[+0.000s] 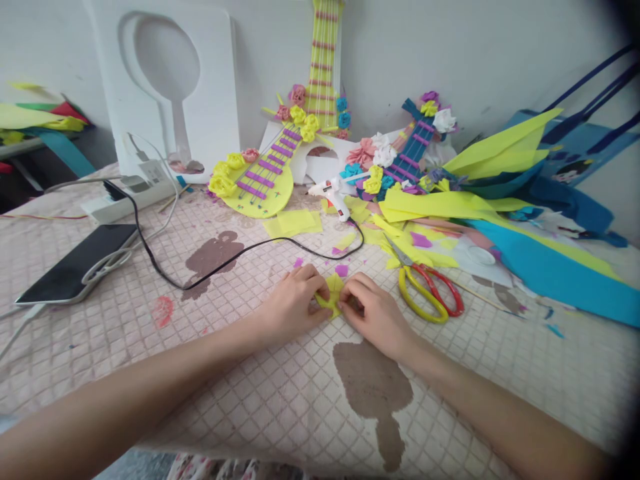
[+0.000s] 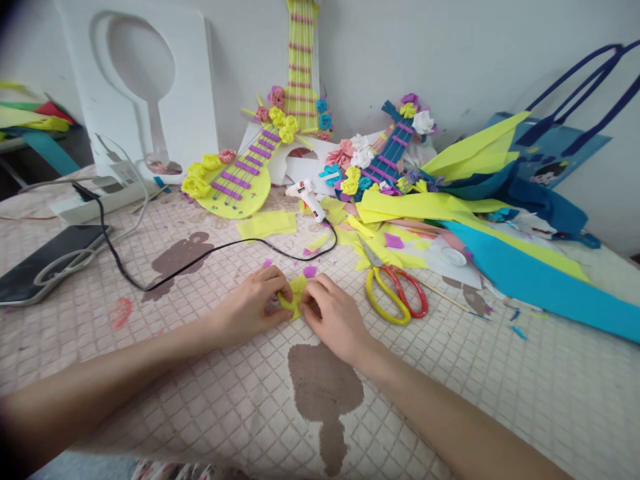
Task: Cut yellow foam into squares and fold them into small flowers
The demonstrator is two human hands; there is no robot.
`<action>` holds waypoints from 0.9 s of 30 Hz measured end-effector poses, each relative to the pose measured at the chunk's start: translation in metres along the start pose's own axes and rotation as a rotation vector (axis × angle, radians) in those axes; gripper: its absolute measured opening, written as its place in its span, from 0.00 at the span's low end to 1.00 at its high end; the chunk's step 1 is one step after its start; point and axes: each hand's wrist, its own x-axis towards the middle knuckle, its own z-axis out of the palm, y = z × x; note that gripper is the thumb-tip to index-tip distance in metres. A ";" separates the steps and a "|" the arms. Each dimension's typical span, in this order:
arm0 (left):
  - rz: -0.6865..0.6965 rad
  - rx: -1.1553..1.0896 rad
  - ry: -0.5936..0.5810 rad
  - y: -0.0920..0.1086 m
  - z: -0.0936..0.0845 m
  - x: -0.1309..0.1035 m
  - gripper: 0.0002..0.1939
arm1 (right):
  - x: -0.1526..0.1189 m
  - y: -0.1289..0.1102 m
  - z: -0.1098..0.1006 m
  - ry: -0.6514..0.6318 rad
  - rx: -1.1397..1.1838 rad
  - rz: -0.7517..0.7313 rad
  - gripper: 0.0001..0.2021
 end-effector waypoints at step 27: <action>-0.014 -0.033 -0.053 -0.005 -0.005 0.003 0.04 | 0.000 0.000 0.000 0.011 0.003 0.007 0.05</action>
